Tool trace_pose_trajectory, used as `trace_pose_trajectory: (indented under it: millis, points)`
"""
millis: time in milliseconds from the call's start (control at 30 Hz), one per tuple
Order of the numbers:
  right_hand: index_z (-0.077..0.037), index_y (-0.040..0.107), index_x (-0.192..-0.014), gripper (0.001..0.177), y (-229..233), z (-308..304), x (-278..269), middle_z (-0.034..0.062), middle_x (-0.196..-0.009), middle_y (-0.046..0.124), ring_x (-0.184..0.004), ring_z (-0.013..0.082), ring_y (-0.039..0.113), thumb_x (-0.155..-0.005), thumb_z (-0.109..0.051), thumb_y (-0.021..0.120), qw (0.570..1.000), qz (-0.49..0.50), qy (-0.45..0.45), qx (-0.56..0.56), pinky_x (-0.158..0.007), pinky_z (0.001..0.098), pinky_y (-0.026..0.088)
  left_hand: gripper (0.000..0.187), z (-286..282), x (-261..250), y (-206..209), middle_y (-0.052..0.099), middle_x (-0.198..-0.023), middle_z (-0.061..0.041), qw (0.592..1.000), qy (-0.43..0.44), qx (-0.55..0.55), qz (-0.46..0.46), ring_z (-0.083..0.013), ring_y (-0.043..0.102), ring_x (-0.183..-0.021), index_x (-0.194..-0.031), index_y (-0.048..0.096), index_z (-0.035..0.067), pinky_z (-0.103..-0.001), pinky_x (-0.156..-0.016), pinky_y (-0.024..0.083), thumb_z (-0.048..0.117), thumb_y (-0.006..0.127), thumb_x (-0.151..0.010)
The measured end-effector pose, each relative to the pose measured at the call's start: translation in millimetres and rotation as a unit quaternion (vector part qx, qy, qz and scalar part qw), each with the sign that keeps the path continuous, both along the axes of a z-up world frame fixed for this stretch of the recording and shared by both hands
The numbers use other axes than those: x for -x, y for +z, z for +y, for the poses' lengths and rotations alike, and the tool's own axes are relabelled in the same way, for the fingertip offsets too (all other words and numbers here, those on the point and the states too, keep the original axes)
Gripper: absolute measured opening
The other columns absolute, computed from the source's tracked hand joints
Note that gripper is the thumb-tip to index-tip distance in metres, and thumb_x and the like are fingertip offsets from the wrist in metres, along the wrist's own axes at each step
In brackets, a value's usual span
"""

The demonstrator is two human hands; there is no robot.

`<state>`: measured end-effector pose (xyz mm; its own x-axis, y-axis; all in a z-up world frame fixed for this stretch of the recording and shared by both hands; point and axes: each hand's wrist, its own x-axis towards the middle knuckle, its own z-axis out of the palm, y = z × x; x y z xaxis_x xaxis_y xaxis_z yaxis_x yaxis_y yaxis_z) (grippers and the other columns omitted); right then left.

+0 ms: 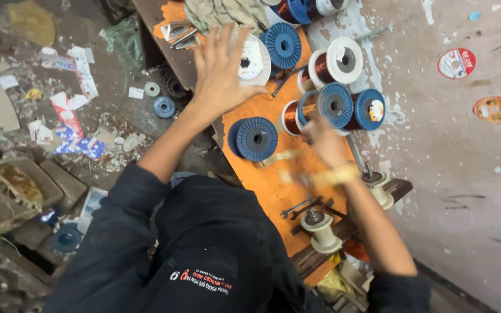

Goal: The person winds copper wire onto a bobbin using a manual winding machine. They adjust the bobbin, operate the crank to spin the wire, and periodically stop to arrange the wire layers.

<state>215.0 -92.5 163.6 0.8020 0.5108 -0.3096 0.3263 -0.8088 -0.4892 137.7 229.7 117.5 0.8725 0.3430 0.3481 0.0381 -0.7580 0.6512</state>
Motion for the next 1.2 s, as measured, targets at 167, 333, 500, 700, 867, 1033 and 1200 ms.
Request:
trace_pose_trajectory:
  millis: [167,333,500,700,867,1033,1200]
  points:
    - [-0.004,0.065,-0.122,0.035,-91,-52,47,0.0178,-0.127,0.065,-0.122,0.034,0.061,-0.1,-0.028,0.052,0.904,0.081,0.307,0.287,-0.104,0.0422,0.047,0.136,4,-34,20,0.026,-0.159,-0.027,0.975,-0.118,-0.099,0.161,-0.0539,0.022,-0.143,-0.161,0.018,0.014,-0.08,-0.1,0.026,0.049,0.093,-0.054]
    - [-0.009,0.062,-0.132,0.041,-52,-35,44,0.0162,-0.134,0.064,-0.122,0.0353,0.06,-0.098,-0.031,0.055,0.929,0.156,0.195,0.273,-0.106,0.0435,0.046,0.122,7,-41,17,0.028,-0.159,-0.028,0.966,-0.137,-0.12,0.183,-0.0525,0.027,-0.143,-0.16,0.027,0.018,-0.077,-0.099,0.031,0.035,0.089,-0.057]
    - [-0.003,0.058,-0.135,0.046,36,30,28,0.0213,-0.125,0.066,-0.109,0.0425,0.065,-0.096,-0.026,0.065,0.966,-0.065,0.197,0.154,-0.093,0.0484,0.052,0.11,39,-38,40,0.037,-0.156,-0.023,0.981,-0.072,0.092,0.156,-0.0435,0.034,-0.144,-0.151,0.039,0.013,-0.062,-0.107,0.038,0.038,0.094,-0.059]
    - [-0.009,0.049,-0.147,0.074,42,127,9,0.019,-0.138,0.056,-0.123,0.0403,0.057,-0.085,-0.035,0.08,0.977,-0.091,0.191,0.019,-0.099,0.0514,0.047,0.102,113,16,57,0.044,-0.153,-0.017,0.985,-0.044,0.153,-0.066,-0.0342,0.043,-0.147,-0.156,0.032,0.01,-0.047,-0.127,0.036,0.012,0.092,-0.074]
    - [-0.02,0.036,-0.155,0.12,-27,222,-5,0.0281,-0.153,0.03,-0.137,0.0523,0.033,-0.056,-0.063,0.09,0.952,-0.201,0.225,0.053,-0.095,0.072,0.035,0.098,135,52,38,0.044,-0.154,-0.018,0.986,0.045,0.162,0.018,-0.0359,0.043,-0.149,-0.158,0.037,0.01,-0.046,-0.129,0.034,0.006,0.085,-0.073]
    - [-0.028,0.039,-0.156,0.112,-44,234,-16,0.026,-0.155,0.03,-0.14,0.0523,0.031,-0.06,-0.051,0.092,0.967,-0.143,0.209,0.002,-0.101,0.0676,0.035,0.101,123,88,12,0.047,-0.155,-0.019,0.961,0.122,0.211,0.127,-0.0398,0.045,-0.148,-0.155,0.043,0.009,-0.05,-0.127,0.036,0.013,0.085,-0.063]
    - [-0.017,0.045,-0.153,0.111,35,169,-31,0.0239,-0.153,0.036,-0.142,0.0452,0.037,-0.056,-0.038,0.095,0.98,-0.064,0.181,-0.048,-0.119,0.0574,0.034,0.106,102,81,-3,0.042,-0.148,-0.026,0.956,0.094,0.12,0.251,-0.0459,0.04,-0.139,-0.148,0.049,0.016,-0.055,-0.112,0.037,0.026,0.093,-0.052]
